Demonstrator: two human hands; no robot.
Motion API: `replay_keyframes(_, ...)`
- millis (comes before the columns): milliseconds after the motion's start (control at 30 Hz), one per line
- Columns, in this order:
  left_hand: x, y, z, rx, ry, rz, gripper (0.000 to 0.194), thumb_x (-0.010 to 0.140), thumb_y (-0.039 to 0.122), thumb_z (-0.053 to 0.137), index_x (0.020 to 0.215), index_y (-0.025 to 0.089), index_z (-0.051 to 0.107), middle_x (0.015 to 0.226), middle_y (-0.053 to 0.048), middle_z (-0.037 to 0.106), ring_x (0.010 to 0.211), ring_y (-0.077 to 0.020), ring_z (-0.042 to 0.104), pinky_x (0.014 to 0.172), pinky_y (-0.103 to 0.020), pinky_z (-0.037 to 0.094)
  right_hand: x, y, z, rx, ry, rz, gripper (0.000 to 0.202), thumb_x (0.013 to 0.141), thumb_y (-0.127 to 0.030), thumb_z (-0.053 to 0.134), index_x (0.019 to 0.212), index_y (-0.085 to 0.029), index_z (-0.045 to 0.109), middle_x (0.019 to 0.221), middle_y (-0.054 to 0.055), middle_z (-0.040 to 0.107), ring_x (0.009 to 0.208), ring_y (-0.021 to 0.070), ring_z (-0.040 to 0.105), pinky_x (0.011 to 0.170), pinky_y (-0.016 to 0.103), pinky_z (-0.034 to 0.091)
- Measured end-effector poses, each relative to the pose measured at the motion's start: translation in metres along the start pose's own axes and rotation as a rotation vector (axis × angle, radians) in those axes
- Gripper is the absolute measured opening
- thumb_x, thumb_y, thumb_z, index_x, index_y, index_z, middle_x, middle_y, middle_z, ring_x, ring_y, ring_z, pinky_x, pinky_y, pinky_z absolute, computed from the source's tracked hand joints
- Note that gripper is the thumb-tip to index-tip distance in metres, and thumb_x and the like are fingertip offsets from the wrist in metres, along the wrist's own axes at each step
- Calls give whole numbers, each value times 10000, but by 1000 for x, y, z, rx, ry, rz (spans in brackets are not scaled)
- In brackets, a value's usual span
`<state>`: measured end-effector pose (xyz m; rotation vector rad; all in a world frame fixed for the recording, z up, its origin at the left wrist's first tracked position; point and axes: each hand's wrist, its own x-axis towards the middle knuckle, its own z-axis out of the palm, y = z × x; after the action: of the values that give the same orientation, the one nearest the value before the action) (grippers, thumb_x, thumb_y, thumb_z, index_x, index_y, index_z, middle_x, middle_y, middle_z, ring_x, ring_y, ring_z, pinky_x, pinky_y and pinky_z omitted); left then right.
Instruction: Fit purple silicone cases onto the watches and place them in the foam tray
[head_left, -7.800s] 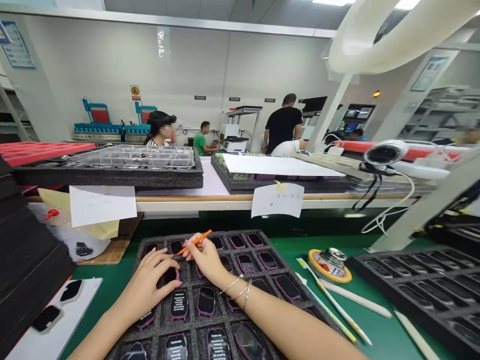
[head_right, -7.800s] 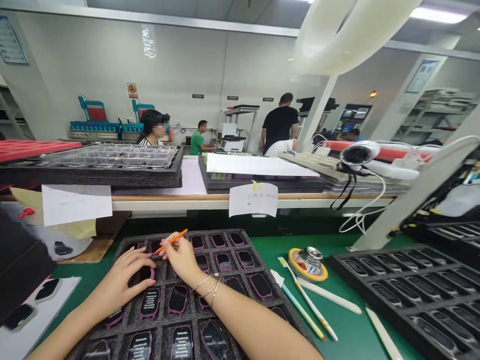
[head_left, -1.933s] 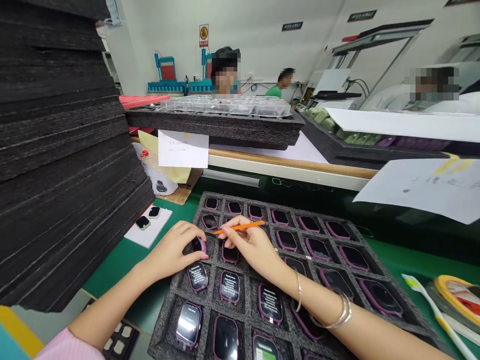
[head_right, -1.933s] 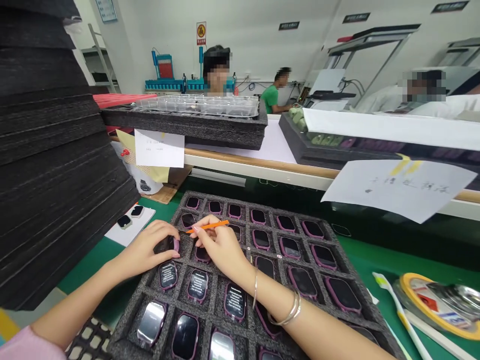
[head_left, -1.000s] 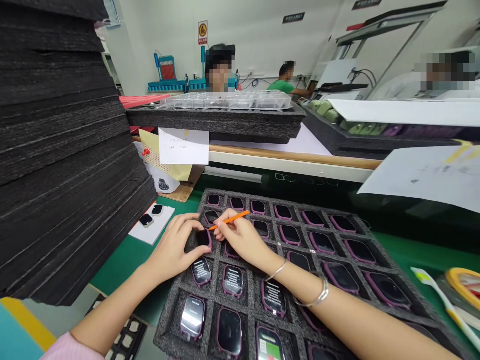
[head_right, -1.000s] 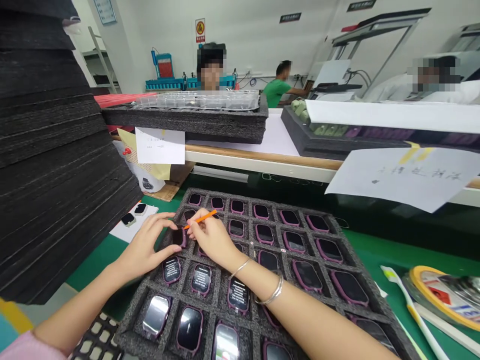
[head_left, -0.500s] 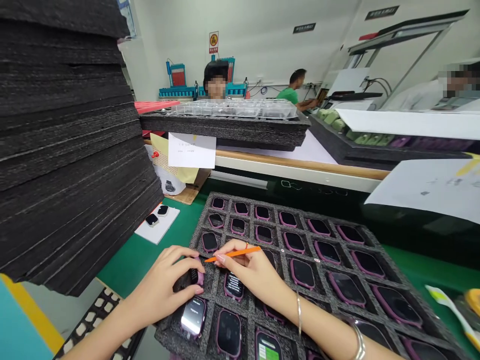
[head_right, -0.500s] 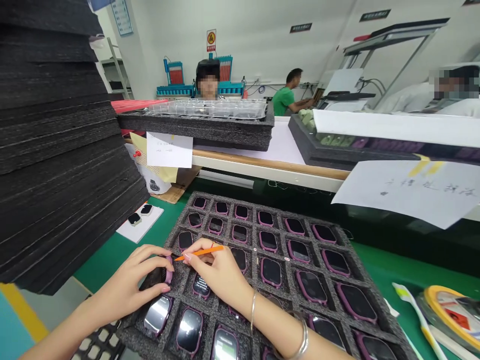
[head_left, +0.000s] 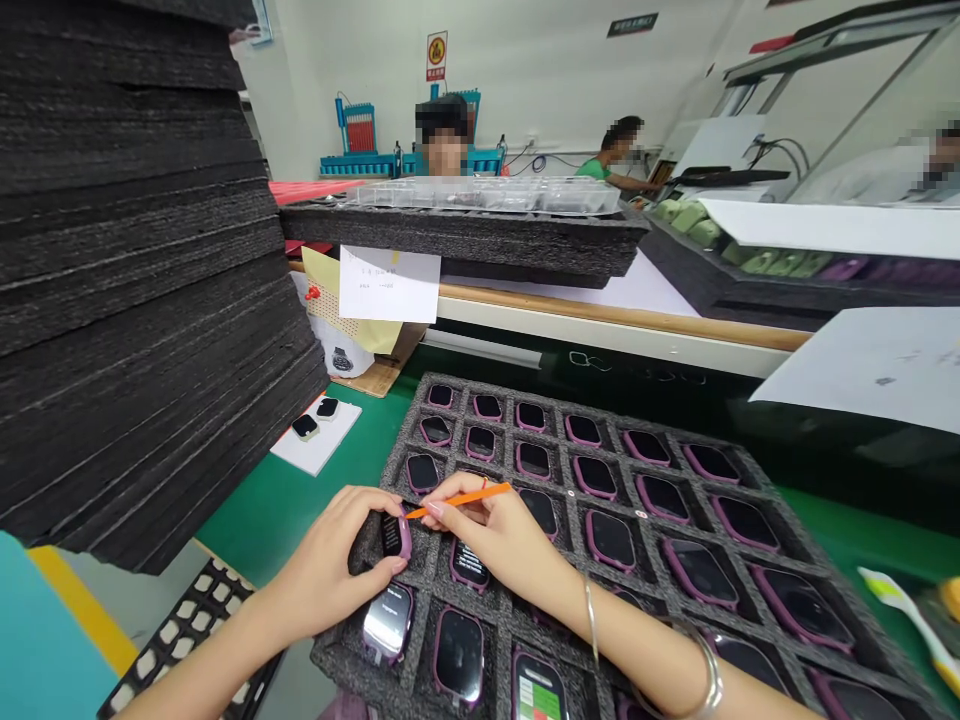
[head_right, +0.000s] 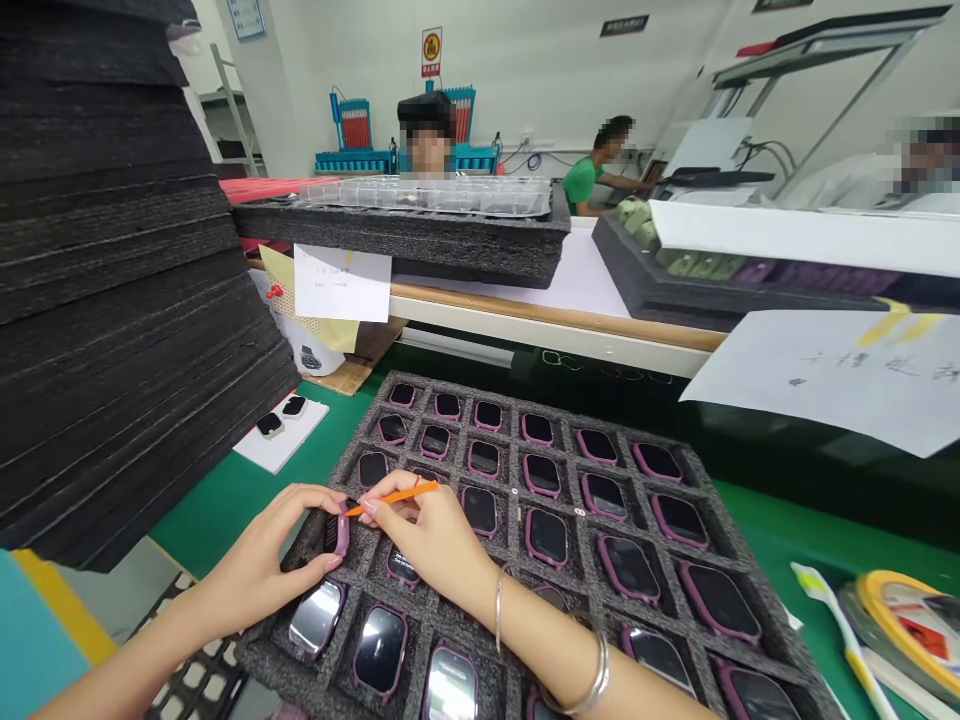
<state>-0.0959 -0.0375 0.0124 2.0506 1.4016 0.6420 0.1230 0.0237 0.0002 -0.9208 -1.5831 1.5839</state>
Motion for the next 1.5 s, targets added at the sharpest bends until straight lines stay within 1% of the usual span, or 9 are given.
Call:
replay_keyframes(267,4,5,-11,37,-54,-14,315,912,244,628,1204,288,517,1298,-61,576,1255,-252,508,1094,-488,421,-2,-6,-1,-23,-1,-36,271,852,-479,705,826,-210,721,832,47,748,821,208,724,811,360,575)
replay_keyframes(400,15,28,-18,133,-167,135,308,919,256,631,1216,322,590,1425,-66,487,1377,-282,393,1150,-500,361,-7,-21,-24,-6,90,-50,333,820,-533,729,835,-203,683,840,49,739,816,206,720,816,372,584)
replay_keyframes(567,43,48,12,206,-227,431,236,939,414,626,1110,257,673,1275,-101,608,1239,-289,513,1071,-473,415,-28,-23,-51,2,200,-25,415,779,-598,752,834,-198,658,801,51,722,754,191,707,757,364,605)
replay_keyframes(667,58,48,28,362,-231,520,328,926,507,615,1039,206,676,1122,-114,653,1084,-298,568,933,-470,457,-39,-13,-57,14,230,-4,454,764,-631,750,818,-192,646,755,48,709,699,180,694,709,352,612)
replay_keyframes(733,61,46,29,415,-230,539,339,926,520,606,997,196,675,1089,-114,646,1039,-293,575,896,-462,455,-44,-8,-58,21,239,-1,470,761,-645,745,809,-191,635,760,51,709,695,177,693,711,351,613)
replay_keyframes(933,41,32,15,240,-166,399,179,928,375,656,1065,263,679,1203,-67,647,1182,-261,562,1035,-442,427,-51,-8,-47,-9,206,-26,406,830,-605,700,846,-206,628,828,59,725,758,189,713,745,357,602)
replay_keyframes(1133,36,21,19,133,-107,363,160,905,350,704,1056,299,696,1185,-36,690,1175,-239,591,1040,-418,444,-53,-7,-37,-145,163,-77,180,903,-386,656,822,-225,663,815,38,715,795,204,697,769,362,543)
replay_keyframes(1333,39,22,18,90,-134,316,271,863,389,751,1069,272,619,1152,-14,701,1137,-215,604,1020,-398,453,-53,-3,-38,-223,131,-130,124,934,-294,592,845,-229,650,827,32,710,788,197,694,752,345,531)
replay_keyframes(1500,42,23,18,62,-129,158,467,773,387,833,1134,270,562,1148,-30,675,1111,-241,611,976,-420,491,-53,-4,-37,-244,99,-174,130,946,-309,592,861,-235,657,839,28,722,794,194,698,765,342,530)
